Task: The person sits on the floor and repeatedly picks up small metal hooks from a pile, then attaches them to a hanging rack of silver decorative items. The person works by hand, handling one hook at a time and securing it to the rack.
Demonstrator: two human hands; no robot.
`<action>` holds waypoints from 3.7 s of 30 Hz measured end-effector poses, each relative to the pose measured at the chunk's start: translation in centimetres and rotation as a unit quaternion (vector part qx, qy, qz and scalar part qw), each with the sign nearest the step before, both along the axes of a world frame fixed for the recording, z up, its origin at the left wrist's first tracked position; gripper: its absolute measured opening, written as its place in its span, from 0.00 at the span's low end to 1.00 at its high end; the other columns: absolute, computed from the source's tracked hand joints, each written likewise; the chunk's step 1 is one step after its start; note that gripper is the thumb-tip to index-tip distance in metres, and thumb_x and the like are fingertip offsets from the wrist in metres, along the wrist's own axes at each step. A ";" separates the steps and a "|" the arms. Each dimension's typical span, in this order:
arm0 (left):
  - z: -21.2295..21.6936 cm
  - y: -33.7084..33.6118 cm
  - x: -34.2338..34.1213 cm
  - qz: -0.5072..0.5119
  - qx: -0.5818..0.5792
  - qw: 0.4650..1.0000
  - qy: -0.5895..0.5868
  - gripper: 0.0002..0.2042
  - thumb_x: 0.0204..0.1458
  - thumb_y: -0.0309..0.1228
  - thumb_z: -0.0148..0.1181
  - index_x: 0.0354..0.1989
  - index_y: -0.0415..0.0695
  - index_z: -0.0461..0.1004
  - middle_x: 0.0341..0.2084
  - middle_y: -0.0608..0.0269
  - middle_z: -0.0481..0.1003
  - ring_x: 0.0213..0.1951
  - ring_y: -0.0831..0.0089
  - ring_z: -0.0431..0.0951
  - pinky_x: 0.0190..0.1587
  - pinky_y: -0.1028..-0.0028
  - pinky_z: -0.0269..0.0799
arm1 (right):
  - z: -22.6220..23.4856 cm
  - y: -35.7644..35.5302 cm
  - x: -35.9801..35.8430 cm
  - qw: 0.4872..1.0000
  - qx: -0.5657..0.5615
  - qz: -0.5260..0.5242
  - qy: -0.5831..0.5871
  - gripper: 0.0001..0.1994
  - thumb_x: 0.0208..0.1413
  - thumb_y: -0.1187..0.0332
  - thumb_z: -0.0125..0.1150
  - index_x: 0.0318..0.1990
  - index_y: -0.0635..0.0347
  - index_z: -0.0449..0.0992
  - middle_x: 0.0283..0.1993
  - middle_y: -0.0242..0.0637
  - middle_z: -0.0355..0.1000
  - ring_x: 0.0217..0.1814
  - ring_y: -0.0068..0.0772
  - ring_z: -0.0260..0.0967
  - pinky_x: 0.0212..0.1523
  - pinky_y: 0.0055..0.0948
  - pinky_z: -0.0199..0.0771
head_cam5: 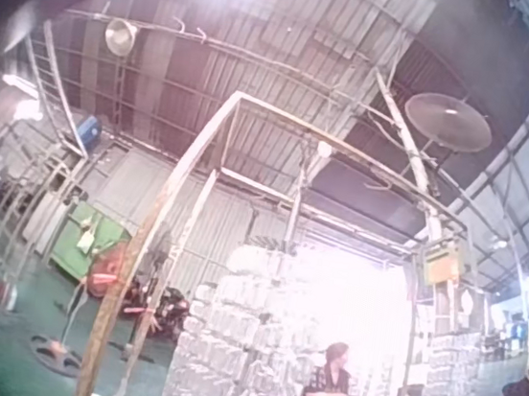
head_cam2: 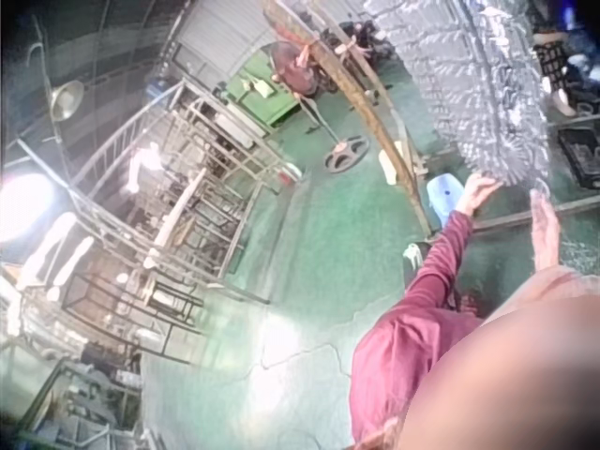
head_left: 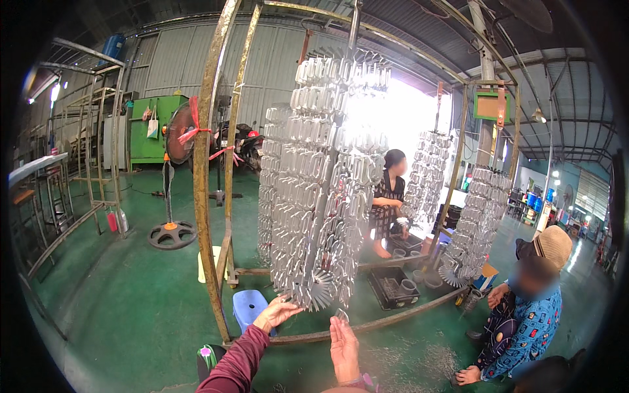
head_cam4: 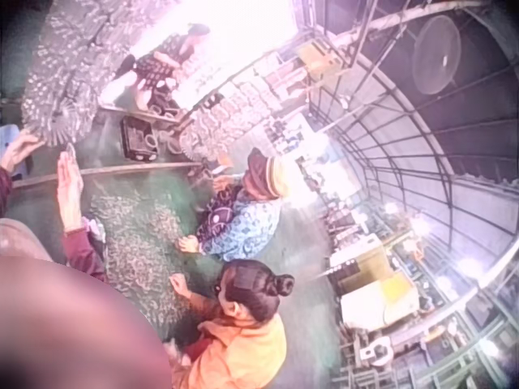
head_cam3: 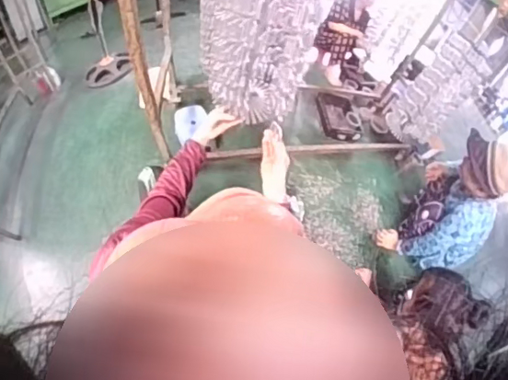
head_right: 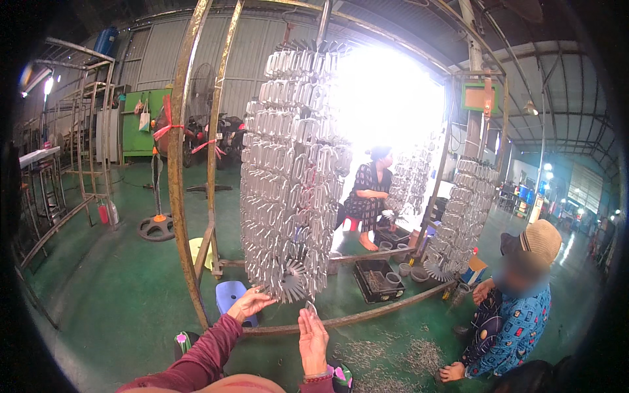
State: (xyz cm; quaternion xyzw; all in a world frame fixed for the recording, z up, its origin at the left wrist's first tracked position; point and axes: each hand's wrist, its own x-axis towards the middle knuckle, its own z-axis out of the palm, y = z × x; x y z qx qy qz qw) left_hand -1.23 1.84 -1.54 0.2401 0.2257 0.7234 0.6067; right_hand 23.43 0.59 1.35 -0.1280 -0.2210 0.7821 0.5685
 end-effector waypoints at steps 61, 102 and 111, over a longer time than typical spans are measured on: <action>53.2 4.6 11.4 0.626 0.083 -0.031 0.775 0.07 0.34 0.30 0.60 0.24 0.44 0.79 0.39 0.55 0.64 0.48 0.57 0.58 0.44 0.58 0.50 | 0.4 5.1 -0.1 0.999 0.004 0.035 -0.002 0.12 0.57 0.75 0.55 0.47 0.74 0.70 0.45 0.52 0.73 0.47 0.45 0.74 0.48 0.37 0.78; 56.3 1.0 13.1 0.626 -0.002 0.166 0.762 0.15 0.40 0.47 0.63 0.29 0.50 0.82 0.41 0.55 0.71 0.52 0.53 0.59 0.52 0.48 0.49 | -0.4 3.7 1.6 0.995 0.000 0.093 -0.030 0.06 0.53 0.76 0.58 0.39 0.64 0.72 0.27 0.40 0.74 0.25 0.33 0.73 0.24 0.26 0.73; 57.2 -0.5 12.9 0.557 -0.032 0.245 0.793 0.16 0.45 0.46 0.63 0.27 0.44 0.79 0.35 0.49 0.77 0.50 0.49 0.69 0.52 0.40 0.52 | -1.4 -0.1 1.8 0.968 -0.035 0.248 0.005 0.09 0.52 0.77 0.58 0.42 0.68 0.74 0.27 0.41 0.74 0.24 0.32 0.71 0.22 0.24 0.68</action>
